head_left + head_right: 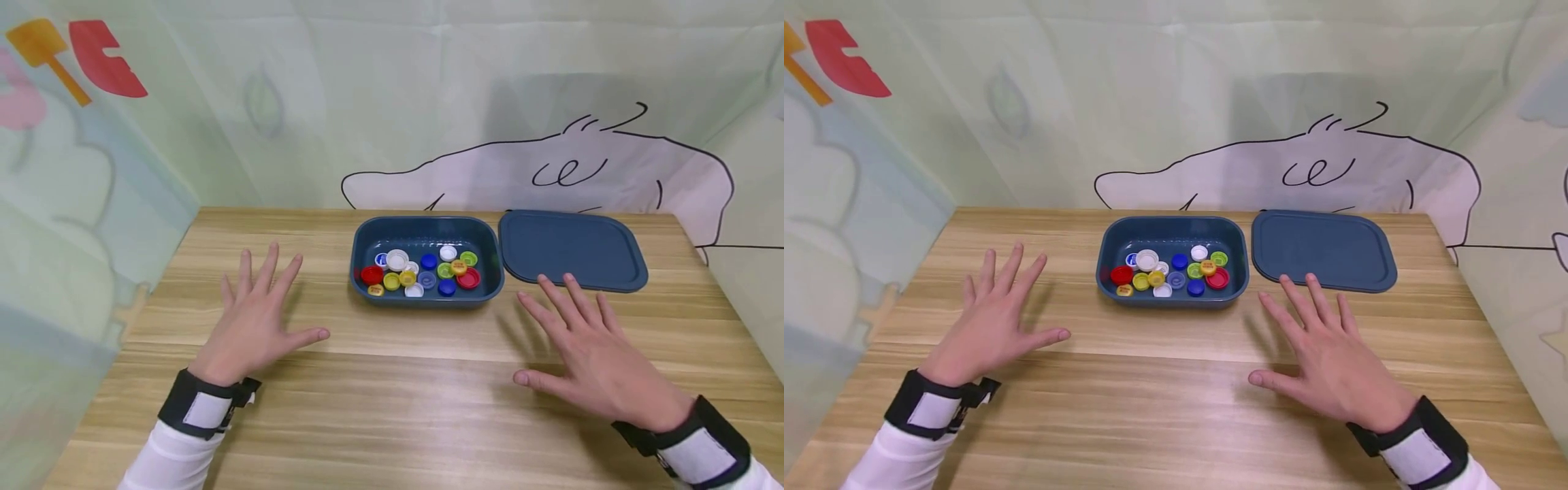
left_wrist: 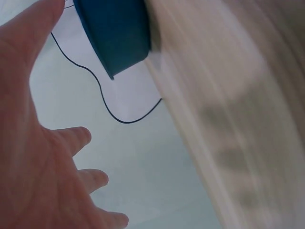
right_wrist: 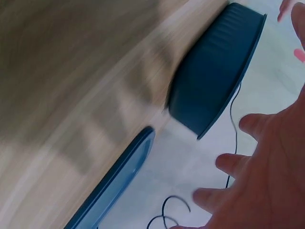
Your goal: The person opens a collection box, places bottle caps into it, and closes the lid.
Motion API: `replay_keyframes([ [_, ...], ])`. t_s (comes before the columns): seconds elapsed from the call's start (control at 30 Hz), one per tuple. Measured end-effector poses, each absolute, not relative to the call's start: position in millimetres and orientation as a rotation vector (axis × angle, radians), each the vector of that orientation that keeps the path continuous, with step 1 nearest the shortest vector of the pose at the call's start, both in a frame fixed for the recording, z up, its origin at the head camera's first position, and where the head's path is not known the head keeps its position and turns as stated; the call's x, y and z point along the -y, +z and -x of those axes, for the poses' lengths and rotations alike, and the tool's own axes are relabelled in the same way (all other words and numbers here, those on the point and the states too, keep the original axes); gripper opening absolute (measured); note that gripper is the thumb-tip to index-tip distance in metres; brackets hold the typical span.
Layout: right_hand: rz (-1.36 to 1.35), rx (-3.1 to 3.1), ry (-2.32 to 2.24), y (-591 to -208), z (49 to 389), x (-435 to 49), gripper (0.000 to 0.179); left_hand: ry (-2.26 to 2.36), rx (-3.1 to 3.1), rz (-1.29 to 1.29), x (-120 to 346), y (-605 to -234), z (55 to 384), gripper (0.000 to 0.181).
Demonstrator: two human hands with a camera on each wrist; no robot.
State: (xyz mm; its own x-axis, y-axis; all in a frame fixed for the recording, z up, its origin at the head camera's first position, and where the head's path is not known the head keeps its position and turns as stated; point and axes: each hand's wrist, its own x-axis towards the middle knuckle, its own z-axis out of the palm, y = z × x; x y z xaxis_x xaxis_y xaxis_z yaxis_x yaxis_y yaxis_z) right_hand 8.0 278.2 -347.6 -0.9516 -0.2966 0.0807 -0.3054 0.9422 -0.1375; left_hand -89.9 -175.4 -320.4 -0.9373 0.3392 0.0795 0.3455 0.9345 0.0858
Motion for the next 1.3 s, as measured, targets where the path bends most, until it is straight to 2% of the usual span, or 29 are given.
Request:
replay_keyframes([
  [0.2,-0.288,3.136,0.293,-349,14,-312,0.085,-0.170,3.042,0.516,182,-325,86,0.113],
  [0.47,0.110,3.111,0.326,-364,66,-394,0.069,-0.157,3.029,0.501,188,-326,83,0.114],
  [0.7,0.291,3.138,0.327,-381,91,-440,0.055,-0.142,3.025,0.504,189,-327,82,0.115],
  [0.9,0.342,3.148,0.368,-385,93,-454,0.043,-0.145,3.030,0.498,190,-328,81,0.115],
  [1.3,0.303,3.283,0.381,-375,66,-449,0.042,-0.157,3.052,0.500,191,-327,80,0.118],
])
